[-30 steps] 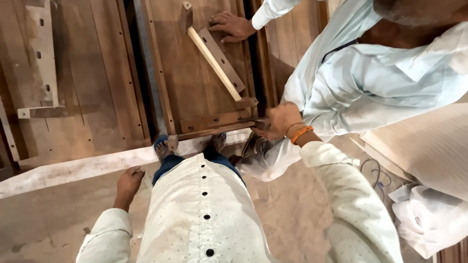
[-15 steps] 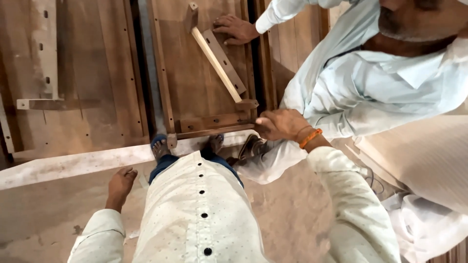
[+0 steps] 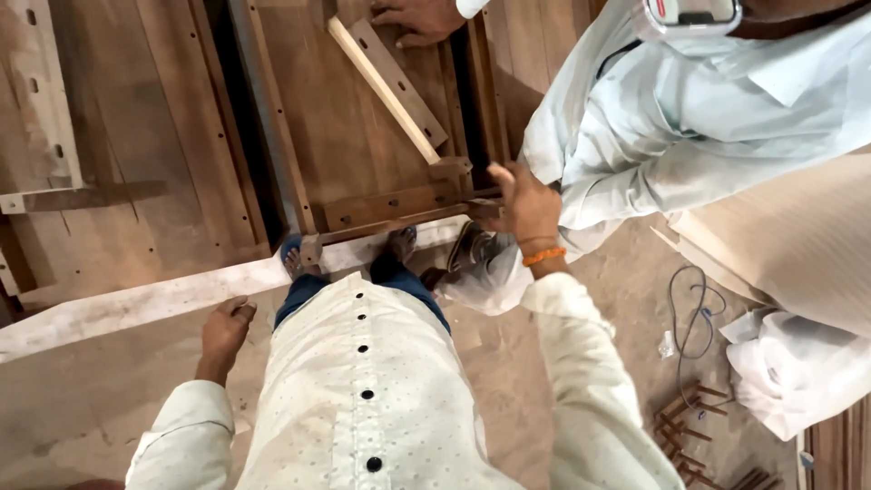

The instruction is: The person marks and prepares wooden furniture frames for assembly using a scribe and other tools in a workshop.

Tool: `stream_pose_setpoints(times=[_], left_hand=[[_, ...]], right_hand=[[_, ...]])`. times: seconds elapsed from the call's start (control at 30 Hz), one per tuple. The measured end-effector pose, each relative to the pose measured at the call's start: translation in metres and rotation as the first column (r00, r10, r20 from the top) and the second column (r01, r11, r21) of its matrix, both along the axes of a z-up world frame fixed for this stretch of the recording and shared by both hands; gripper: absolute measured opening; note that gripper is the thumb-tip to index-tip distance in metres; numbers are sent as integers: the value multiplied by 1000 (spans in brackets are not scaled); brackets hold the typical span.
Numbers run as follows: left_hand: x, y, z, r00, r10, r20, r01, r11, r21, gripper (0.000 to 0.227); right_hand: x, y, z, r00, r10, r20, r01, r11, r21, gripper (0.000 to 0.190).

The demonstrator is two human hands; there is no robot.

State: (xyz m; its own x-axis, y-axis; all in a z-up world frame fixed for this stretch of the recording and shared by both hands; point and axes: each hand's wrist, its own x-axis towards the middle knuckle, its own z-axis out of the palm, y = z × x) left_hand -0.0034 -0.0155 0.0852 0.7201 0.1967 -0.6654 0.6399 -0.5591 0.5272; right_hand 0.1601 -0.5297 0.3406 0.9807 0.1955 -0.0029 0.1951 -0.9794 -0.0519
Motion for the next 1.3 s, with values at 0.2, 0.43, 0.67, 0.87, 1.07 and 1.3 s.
stream_pose_setpoints(times=[0.2,0.43,0.67,0.87,1.07,1.3], left_hand=[[-1,8,-13,1000,2,-22,-2,1000,1,51],[-10,24,-24,997,-70,16,69,997,18,51],[-4,25,-16,994,-106,37,106,994,13,50],[-4,18,-10,996,-88,-20,88,996,2,51],[0,13,0,999,-49,-3,49,999,-11,49],[-1,11,9,961,230,-152,-261,939,-226,44]], right_hand=[[-8,-45,-46,999,53,14,-52,997,-58,78],[26,-11,18,805,581,122,-583,812,-19,68],[25,-23,-7,840,508,188,-542,792,280,56],[22,-11,-10,937,-87,-338,273,787,553,27],[10,-12,-39,897,-238,-371,441,494,749,28],[-3,-5,-75,812,-464,-354,441,90,893,35]])
